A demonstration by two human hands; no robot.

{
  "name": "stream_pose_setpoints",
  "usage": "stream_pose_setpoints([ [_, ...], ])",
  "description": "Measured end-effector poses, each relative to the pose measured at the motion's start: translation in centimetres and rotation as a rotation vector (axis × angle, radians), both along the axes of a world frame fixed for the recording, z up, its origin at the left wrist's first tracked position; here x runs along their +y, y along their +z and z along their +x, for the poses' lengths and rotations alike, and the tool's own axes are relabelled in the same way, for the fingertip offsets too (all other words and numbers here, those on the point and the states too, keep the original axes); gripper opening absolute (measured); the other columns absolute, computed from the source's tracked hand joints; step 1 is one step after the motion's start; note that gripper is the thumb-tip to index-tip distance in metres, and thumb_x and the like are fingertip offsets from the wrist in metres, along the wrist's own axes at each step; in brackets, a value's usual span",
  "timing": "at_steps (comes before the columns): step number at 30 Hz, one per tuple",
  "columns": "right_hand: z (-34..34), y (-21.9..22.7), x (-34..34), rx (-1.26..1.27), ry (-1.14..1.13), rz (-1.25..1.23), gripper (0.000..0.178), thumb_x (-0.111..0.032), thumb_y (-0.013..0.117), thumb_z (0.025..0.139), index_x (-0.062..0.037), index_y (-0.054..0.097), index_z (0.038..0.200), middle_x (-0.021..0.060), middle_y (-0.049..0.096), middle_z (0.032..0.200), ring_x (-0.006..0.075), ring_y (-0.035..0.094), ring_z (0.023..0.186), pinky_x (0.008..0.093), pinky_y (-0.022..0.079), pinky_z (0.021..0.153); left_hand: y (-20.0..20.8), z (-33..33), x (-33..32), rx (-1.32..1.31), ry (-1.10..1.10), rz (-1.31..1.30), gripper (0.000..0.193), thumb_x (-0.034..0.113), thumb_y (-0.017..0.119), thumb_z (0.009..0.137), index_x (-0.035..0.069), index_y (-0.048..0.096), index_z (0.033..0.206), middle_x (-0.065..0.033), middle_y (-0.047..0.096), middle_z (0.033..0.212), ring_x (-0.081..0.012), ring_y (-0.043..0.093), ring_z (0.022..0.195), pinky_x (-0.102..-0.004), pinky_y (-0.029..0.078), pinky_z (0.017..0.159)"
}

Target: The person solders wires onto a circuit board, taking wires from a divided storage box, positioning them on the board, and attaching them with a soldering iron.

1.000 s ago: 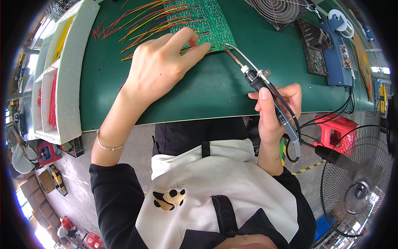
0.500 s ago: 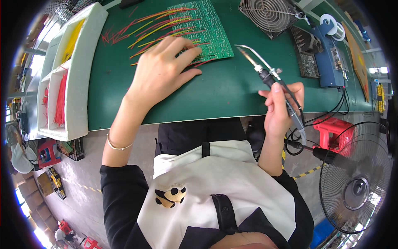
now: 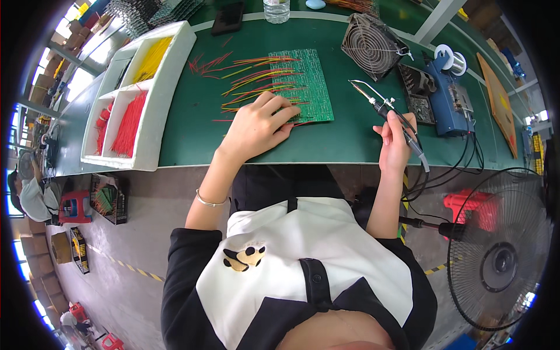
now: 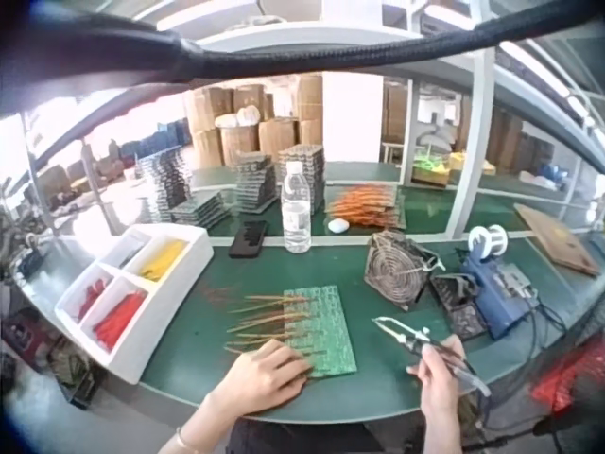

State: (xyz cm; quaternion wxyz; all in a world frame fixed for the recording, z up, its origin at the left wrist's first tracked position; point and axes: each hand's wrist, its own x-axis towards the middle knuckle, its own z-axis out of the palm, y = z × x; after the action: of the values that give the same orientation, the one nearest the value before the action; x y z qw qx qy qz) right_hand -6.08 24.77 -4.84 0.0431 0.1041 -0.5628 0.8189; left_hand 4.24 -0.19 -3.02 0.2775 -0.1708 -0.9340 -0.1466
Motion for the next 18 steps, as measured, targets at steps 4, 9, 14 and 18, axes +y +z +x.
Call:
stream_pose_setpoints([
  [4, -0.2, 0.0, -0.1, -0.027, 0.038, -0.018, 0.022, -0.01, 0.061, 0.085, -0.0087, 0.043, 0.075, -0.0018, 0.043, 0.053, 0.0022, 0.035, 0.044, 0.0248, 0.051, 0.054, -0.3, 1.3, 0.2, 0.046, 0.025, 0.037, 0.032, 0.008, 0.07, 0.066, 0.008, 0.063, 0.097, -0.0037, 0.059, 0.089, -0.021, 0.058, 0.085, -0.0322, 0.051, 0.066],
  [9, -0.8, -0.5, 0.2, -0.022, 0.105, -0.096, 0.017, -0.01, 0.058, 0.088, -0.011, 0.049, 0.074, -0.003, 0.043, 0.054, 0.0023, 0.036, 0.043, 0.0251, 0.053, 0.057, 0.2, 3.0, 0.6, 0.193, 0.044, 0.069, 0.042, 0.012, 0.073, 0.062, 0.009, 0.061, 0.102, -0.0046, 0.057, 0.099, -0.0246, 0.054, 0.093, -0.0374, 0.046, 0.079],
  [14, -1.3, -1.0, -0.2, -0.101, 0.041, -0.131, 0.027, -0.015, 0.063, 0.086, -0.0153, 0.042, 0.069, -0.0049, 0.04, 0.052, 0.0014, 0.037, 0.043, 0.023, 0.05, 0.053, -0.6, 3.8, 0.2, 0.309, 0.112, 0.147, 0.037, 0.011, 0.072, 0.064, 0.009, 0.061, 0.099, -0.0046, 0.056, 0.093, -0.0239, 0.055, 0.086, -0.0361, 0.046, 0.075],
  [18, -1.6, -1.9, 1.3, -0.131, 0.048, -0.109, 0.026, -0.016, 0.06, 0.089, -0.0162, 0.043, 0.069, -0.0065, 0.038, 0.051, 0.0002, 0.035, 0.043, 0.0195, 0.048, 0.055, -0.9, 3.7, 0.5, 0.412, 0.134, 0.181, 0.029, 0.004, 0.067, 0.067, 0.009, 0.062, 0.094, -0.0042, 0.055, 0.088, -0.0232, 0.055, 0.08, -0.0357, 0.046, 0.07],
])
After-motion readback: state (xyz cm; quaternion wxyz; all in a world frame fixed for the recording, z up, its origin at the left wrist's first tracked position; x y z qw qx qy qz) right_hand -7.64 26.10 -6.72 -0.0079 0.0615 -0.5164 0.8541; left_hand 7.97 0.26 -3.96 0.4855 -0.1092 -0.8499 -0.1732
